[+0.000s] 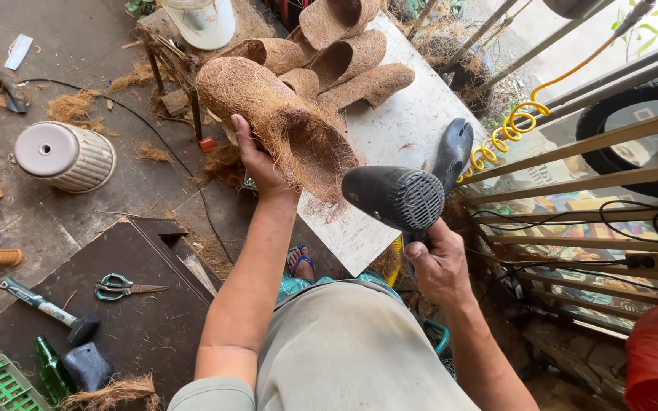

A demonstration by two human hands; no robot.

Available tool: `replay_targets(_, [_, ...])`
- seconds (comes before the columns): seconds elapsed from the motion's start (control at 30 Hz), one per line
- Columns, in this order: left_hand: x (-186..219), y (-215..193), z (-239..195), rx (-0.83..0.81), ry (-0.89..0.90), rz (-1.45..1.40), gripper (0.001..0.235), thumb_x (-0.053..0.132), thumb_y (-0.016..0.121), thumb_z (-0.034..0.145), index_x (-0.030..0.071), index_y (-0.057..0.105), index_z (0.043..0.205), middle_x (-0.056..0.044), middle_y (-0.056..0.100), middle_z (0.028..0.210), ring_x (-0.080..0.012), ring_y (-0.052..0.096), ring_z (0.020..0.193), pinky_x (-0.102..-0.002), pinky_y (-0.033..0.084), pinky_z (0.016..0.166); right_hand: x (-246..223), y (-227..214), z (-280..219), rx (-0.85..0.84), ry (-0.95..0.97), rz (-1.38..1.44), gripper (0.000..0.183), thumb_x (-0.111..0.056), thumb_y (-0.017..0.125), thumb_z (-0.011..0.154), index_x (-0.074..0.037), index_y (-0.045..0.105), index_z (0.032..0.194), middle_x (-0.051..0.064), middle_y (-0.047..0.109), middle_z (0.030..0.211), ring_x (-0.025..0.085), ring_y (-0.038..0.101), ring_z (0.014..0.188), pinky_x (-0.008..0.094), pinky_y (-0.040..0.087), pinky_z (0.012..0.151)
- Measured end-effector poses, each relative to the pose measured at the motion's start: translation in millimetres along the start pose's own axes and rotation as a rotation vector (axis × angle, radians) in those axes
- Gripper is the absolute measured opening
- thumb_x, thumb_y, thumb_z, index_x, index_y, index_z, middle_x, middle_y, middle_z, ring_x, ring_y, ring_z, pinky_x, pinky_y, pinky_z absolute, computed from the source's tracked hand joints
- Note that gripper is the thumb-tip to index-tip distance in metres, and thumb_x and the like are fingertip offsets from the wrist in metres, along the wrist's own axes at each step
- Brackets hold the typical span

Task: The person uses a heat gun to warm a coco fiber slipper, then inserts a green glass bottle to shape the interior. They remove the bottle and press the slipper by hand to refine its form.

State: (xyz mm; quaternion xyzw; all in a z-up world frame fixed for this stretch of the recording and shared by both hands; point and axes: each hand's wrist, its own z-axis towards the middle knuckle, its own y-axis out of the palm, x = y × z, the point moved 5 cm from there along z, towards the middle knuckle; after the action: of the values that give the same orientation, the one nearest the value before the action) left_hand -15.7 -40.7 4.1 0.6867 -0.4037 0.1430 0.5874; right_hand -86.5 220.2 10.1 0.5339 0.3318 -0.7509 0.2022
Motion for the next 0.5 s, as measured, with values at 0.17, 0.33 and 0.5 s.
replay_targets(0.17, [-17, -14, 7, 0.021, -0.026, -0.034, 0.086, 0.055, 0.050, 0.099, 0.011, 0.008, 0.159, -0.022, -0.005, 0.165, -0.0367, -0.003, 0.153, -0.053, -0.007, 0.124, -12, 4, 8, 0.048, -0.010, -0.022, 0.045, -0.053, 0.064, 0.089, -0.008, 0.064, 0.090, 0.003, 0.062, 0.050, 0.011, 0.054, 0.044, 0.025, 0.045, 0.043])
replay_targets(0.33, [-3, 7, -10, -0.017, -0.062, -0.047, 0.086, 0.054, 0.048, 0.098, 0.013, 0.005, 0.159, -0.022, -0.006, 0.165, -0.0382, -0.004, 0.153, -0.055, -0.007, 0.123, -13, 0, 19, 0.067, -0.023, -0.031, 0.044, -0.052, 0.059, 0.093, -0.008, 0.064, 0.094, 0.004, 0.063, 0.051, 0.013, 0.055, 0.043, 0.026, 0.045, 0.043])
replay_targets(0.5, [-3, 16, -25, -0.041, -0.107, -0.050, 0.087, 0.055, 0.047, 0.097, 0.014, 0.004, 0.159, -0.022, -0.004, 0.165, -0.0380, -0.004, 0.153, -0.055, -0.006, 0.122, -6, 4, 27, 0.073, -0.048, -0.002, 0.044, -0.051, 0.060, 0.093, -0.007, 0.063, 0.095, 0.004, 0.063, 0.052, 0.013, 0.056, 0.043, 0.025, 0.044, 0.043])
